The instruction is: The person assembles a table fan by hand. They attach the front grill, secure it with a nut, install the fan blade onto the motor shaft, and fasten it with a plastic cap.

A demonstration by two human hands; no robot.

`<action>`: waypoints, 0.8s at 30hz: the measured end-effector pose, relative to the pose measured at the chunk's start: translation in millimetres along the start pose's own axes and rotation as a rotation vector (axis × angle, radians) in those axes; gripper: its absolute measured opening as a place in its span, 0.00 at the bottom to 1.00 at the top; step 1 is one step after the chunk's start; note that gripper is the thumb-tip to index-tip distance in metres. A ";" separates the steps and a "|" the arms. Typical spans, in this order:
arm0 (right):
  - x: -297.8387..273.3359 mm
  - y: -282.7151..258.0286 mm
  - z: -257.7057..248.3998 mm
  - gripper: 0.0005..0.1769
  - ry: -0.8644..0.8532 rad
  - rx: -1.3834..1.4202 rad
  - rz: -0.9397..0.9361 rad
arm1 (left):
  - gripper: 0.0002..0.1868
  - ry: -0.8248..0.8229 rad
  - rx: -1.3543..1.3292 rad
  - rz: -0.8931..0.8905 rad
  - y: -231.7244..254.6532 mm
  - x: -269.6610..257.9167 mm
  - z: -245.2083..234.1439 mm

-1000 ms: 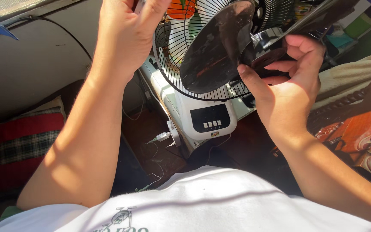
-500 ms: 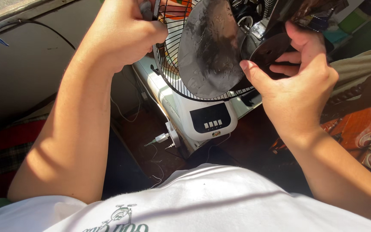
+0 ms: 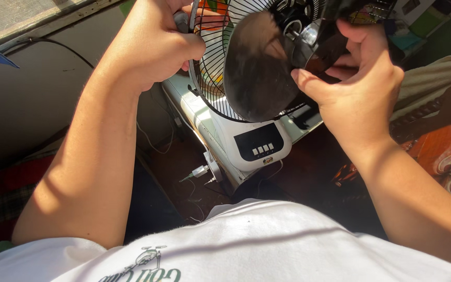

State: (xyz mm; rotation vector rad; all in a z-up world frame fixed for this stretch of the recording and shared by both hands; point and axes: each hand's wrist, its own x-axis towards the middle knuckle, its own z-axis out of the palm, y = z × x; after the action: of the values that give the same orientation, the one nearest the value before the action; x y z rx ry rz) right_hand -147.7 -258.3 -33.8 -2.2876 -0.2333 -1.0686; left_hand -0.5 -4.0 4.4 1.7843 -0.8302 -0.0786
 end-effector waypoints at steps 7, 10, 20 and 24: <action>-1.1 6.7 3.6 0.34 0.014 0.077 0.020 | 0.21 0.008 0.007 -0.022 -5.0 -0.1 1.7; 0.3 10.6 5.7 0.34 0.021 0.116 0.022 | 0.21 -0.004 -0.022 0.012 -6.0 0.4 2.1; 1.2 32.7 9.1 0.38 0.012 0.224 0.131 | 0.32 0.022 -0.038 0.031 15.8 -5.5 17.5; -7.4 43.2 5.0 0.43 -0.021 0.146 0.178 | 0.34 0.087 -0.050 0.013 35.8 -12.9 31.6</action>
State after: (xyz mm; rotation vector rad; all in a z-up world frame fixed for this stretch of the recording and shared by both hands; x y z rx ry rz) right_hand -132.4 -289.6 -61.0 -2.1451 -0.1104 -0.9074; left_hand -41.7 -27.5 18.6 1.7228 -0.7711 -0.0135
